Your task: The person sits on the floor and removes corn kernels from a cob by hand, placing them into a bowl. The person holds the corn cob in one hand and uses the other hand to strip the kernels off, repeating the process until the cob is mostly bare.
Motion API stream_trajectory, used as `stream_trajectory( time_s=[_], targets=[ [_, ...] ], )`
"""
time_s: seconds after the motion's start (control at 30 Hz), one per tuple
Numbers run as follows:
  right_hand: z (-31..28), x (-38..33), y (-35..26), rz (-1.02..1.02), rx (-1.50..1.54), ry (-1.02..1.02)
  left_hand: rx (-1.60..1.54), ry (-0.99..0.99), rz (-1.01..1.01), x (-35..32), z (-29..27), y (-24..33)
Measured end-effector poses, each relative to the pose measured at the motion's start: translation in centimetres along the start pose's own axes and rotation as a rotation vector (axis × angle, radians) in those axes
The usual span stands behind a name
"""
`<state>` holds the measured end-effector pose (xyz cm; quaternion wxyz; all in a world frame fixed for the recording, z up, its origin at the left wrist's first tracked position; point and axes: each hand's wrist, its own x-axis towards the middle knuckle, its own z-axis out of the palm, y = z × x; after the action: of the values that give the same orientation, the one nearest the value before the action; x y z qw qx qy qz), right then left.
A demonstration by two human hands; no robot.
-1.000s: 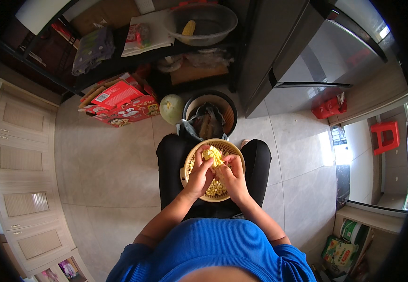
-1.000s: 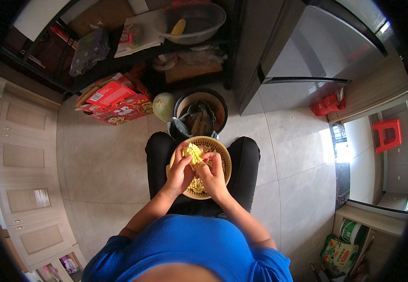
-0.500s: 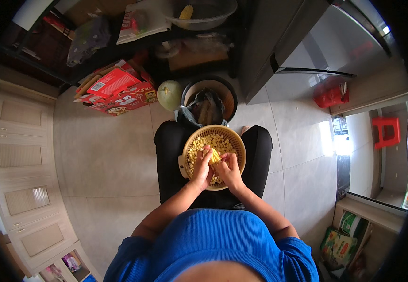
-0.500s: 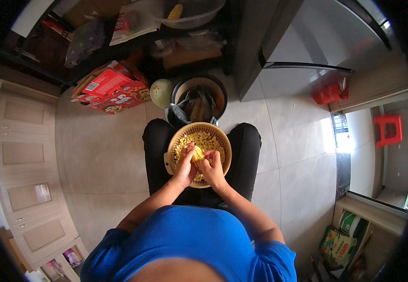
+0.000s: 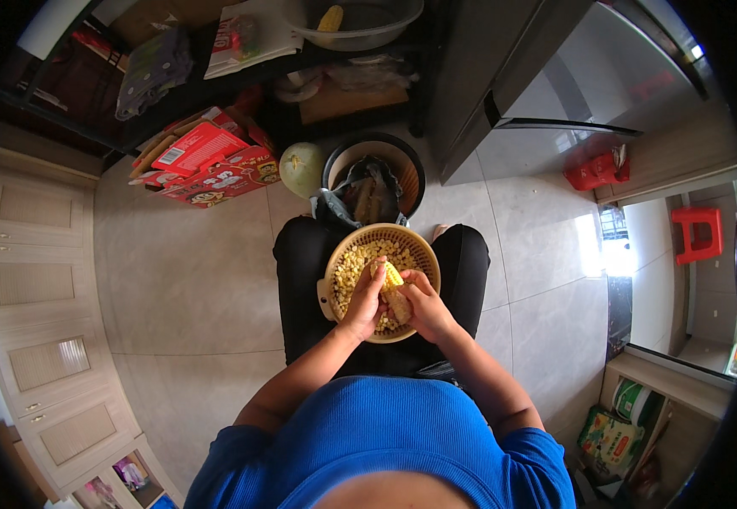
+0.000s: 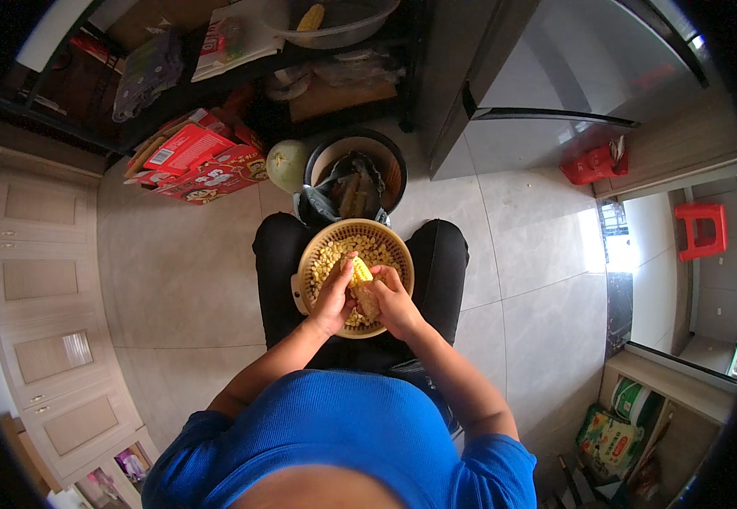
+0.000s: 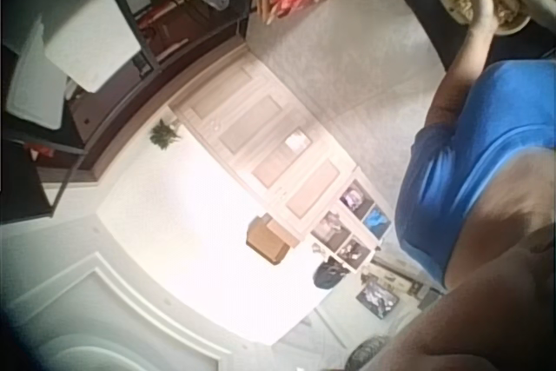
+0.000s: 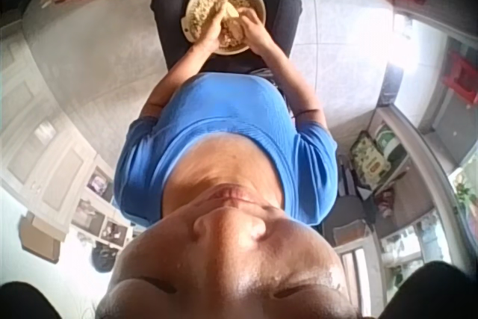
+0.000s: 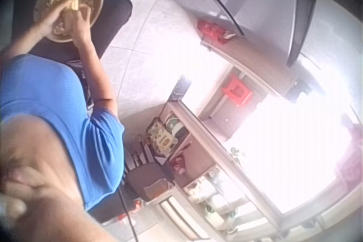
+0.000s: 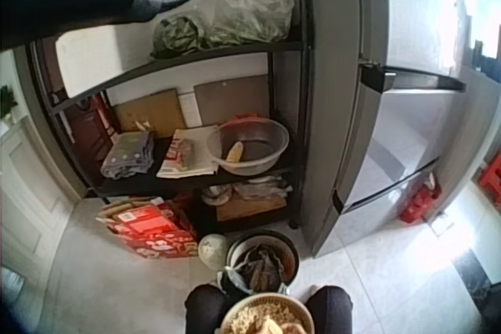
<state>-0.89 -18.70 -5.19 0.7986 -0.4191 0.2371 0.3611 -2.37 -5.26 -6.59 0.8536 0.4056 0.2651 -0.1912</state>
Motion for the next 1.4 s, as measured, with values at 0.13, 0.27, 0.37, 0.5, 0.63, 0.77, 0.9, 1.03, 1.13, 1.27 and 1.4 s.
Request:
stream_trajectory(
  time_s=[0.13, 0.27, 0.37, 0.5, 0.63, 0.77, 0.9, 1.03, 1.13, 1.27, 1.4],
  targets=[
    [0.6, 0.1, 0.5, -0.07, 0.039, -0.019, 0.037, 0.044, 0.156, 0.2, 1.0, -0.2],
    [1.2, -0.3, 0.7, -0.128, -0.042, -0.002, 0.047, 0.009, 0.217, 0.6, 0.9, -0.3],
    [1.4, -0.4, 0.8, -0.185, -0.14, 0.003, 0.045, 0.002, 0.209, 0.4, 1.0, 0.0],
    [1.0, -0.1, 1.1, -0.193, -0.086, -0.029, 0.06, 0.001, 0.23, 0.3, 1.2, 0.2],
    [1.7, -0.6, 0.4, -0.14, -0.054, -0.031, 0.076, 0.001, 0.258, 0.1, 1.4, 0.5],
    [1.6, -0.8, 0.0, -0.136, 0.002, -0.123, 0.002, -0.022, 0.208, 0.3, 1.2, 0.8],
    [1.0, -0.7, -0.1, -0.109, 0.069, -0.158, 0.012, -0.039, 0.236, 0.3, 1.4, 0.8],
    [1.3, -0.9, -0.3, -0.115, 0.096, -0.169, 0.012, -0.052, 0.244, 0.2, 1.5, 1.0],
    [1.5, -1.1, -0.6, -0.142, 0.063, -0.184, 0.003, -0.056, 0.24, 0.2, 1.6, 1.2],
    [1.7, -0.9, -0.6, -0.111, 0.111, -0.098, 0.043, -0.023, 0.232, 0.1, 1.8, 1.1],
    [1.9, -0.4, -0.4, -0.102, 0.146, -0.049, 0.062, -0.003, 0.238, 0.2, 1.9, 1.1]
  ],
)
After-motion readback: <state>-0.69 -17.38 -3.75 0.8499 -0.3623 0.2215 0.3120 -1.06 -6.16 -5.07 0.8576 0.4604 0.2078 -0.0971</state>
